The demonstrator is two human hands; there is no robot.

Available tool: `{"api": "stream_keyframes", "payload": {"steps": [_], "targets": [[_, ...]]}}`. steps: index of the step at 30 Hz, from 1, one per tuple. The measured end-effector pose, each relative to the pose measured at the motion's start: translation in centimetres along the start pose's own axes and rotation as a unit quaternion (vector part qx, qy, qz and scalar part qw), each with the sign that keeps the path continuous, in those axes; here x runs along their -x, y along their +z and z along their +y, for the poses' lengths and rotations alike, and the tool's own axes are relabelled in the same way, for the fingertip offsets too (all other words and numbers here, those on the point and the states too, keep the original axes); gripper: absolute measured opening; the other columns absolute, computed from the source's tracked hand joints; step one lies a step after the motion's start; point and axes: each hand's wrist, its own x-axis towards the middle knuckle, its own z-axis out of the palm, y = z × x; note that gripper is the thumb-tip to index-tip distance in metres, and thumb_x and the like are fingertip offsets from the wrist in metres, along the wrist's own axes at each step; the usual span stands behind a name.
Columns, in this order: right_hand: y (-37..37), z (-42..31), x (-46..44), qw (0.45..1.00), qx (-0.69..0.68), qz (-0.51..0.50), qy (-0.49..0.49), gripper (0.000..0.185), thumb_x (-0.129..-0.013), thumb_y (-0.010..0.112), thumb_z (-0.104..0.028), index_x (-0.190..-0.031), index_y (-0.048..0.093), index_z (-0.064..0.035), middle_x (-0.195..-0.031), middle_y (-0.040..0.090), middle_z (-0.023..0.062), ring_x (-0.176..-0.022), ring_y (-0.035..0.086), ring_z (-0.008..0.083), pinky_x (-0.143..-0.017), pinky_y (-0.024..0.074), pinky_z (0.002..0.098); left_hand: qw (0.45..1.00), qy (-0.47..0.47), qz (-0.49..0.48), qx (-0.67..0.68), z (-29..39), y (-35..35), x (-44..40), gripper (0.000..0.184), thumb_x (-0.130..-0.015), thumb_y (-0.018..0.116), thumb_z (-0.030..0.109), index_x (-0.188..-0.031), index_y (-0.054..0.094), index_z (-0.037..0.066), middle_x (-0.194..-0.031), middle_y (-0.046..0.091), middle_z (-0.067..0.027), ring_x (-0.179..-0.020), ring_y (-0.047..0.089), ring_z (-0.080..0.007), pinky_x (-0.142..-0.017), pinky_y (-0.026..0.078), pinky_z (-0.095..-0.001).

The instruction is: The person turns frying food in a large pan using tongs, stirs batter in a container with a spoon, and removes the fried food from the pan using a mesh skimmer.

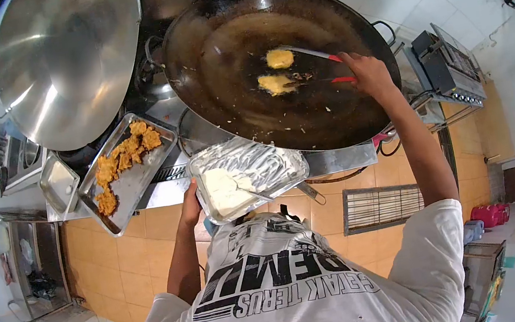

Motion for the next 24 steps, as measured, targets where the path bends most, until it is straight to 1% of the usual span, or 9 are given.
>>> {"api": "stream_keyframes", "payload": {"steps": [3,5,6,7,10,11,15,20,24], "targets": [[1.1,0.8,-0.1,1.0,0.018,0.016,0.012,0.071,-0.063,0.075,-0.016,-0.126,0.042,-0.0125,-0.104,0.059,0.0128,-0.081,0.063,0.0331,-0.066,0.0531,0.042,1.0,0.004,-0.018,0.01,0.0,-0.1,0.0,0.061,-0.093,0.041,0.049,-0.132,0.039,0.001,-0.126,0.052,-0.0099,-0.116,0.05,-0.0196,-0.101,0.036,-0.0322],[2.5,1.3,-0.2,0.999,0.023,0.038,0.011,0.07,-0.064,0.075,-0.018,-0.126,0.043,-0.0124,-0.103,0.06,0.0131,-0.081,0.063,0.0331,-0.066,0.0531,0.0416,1.0,0.024,-0.006,0.004,-0.1,0.1,0.0,0.059,-0.095,0.039,0.047,-0.128,0.043,-0.001,-0.124,0.054,-0.0113,-0.113,0.052,-0.021,-0.099,0.038,-0.0333],[2.5,1.1,-0.2,0.999,0.016,0.032,0.011,0.069,-0.065,0.074,-0.018,-0.126,0.043,-0.0124,-0.102,0.06,0.0132,-0.081,0.063,0.0331,-0.066,0.053,0.0416,0.999,0.035,0.0,0.003,-0.2,0.2,-0.1,0.058,-0.095,0.038,0.046,-0.126,0.046,-0.002,-0.122,0.055,-0.0119,-0.112,0.053,-0.0217,-0.098,0.04,-0.0338],[2.6,0.6,-0.4,1.0,0.008,0.027,0.01,0.068,-0.066,0.074,-0.019,-0.126,0.044,-0.0124,-0.102,0.06,0.0134,-0.081,0.063,0.033,-0.066,0.0529,0.0415,1.0,0.021,-0.007,0.017,-0.5,-0.2,-0.3,0.057,-0.095,0.038,0.045,-0.126,0.046,-0.002,-0.123,0.054,-0.012,-0.112,0.053,-0.0217,-0.098,0.039,-0.0337],[2.5,0.2,-0.6,1.0,0.002,0.02,-0.004,0.066,-0.067,0.073,-0.02,-0.126,0.044,-0.0122,-0.1,0.061,0.0137,-0.081,0.063,0.0334,-0.066,0.0521,0.042,0.999,0.022,-0.027,0.029,-0.9,-0.8,-0.7,0.057,-0.096,0.038,0.045,-0.126,0.045,-0.002,-0.123,0.054,-0.0121,-0.112,0.053,-0.0218,-0.098,0.039,-0.0337],[2.2,0.2,-0.4,1.0,-0.01,0.011,-0.007,0.067,-0.066,0.073,-0.019,-0.126,0.043,-0.0123,-0.1,0.061,0.0137,-0.081,0.063,0.0336,-0.066,0.0519,0.0421,0.999,0.022,-0.028,0.029,-1.1,-1.0,-0.9,0.056,-0.096,0.037,0.044,-0.126,0.045,-0.001,-0.122,0.055,-0.0121,-0.111,0.054,-0.0215,-0.096,0.041,-0.0336],[0.1,0.3,-0.1,0.999,-0.018,-0.017,-0.022,0.071,-0.064,0.075,-0.017,-0.127,0.042,-0.0127,-0.1,0.061,0.0134,-0.083,0.062,0.0345,-0.068,0.0519,0.0424,1.0,0.007,-0.015,0.025,-0.5,-0.4,-0.4,0.055,-0.096,0.036,0.045,-0.127,0.046,0.0,-0.12,0.056,-0.0121,-0.109,0.055,-0.0209,-0.092,0.044,-0.0332],[0.8,1.0,0.0,1.0,0.017,-0.019,0.006,0.075,-0.062,0.076,-0.014,-0.128,0.041,-0.0138,-0.1,0.061,0.0126,-0.083,0.063,0.0333,-0.067,0.0525,0.0413,0.999,-0.014,-0.024,0.02,-0.8,-1.0,-0.6,0.056,-0.096,0.036,0.046,-0.126,0.046,0.0,-0.12,0.056,-0.0119,-0.107,0.056,-0.0206,-0.09,0.045,-0.0324],[2.3,1.2,-0.1,0.999,0.034,-0.018,0.007,0.077,-0.061,0.077,-0.014,-0.129,0.041,-0.0145,-0.099,0.061,0.012,-0.082,0.063,0.0325,-0.065,0.0529,0.0407,1.0,0.005,-0.004,0.01,-0.6,-0.6,-0.4,0.056,-0.095,0.037,0.046,-0.127,0.046,0.0,-0.121,0.055,-0.0119,-0.109,0.055,-0.0211,-0.093,0.043,-0.0327]]}}
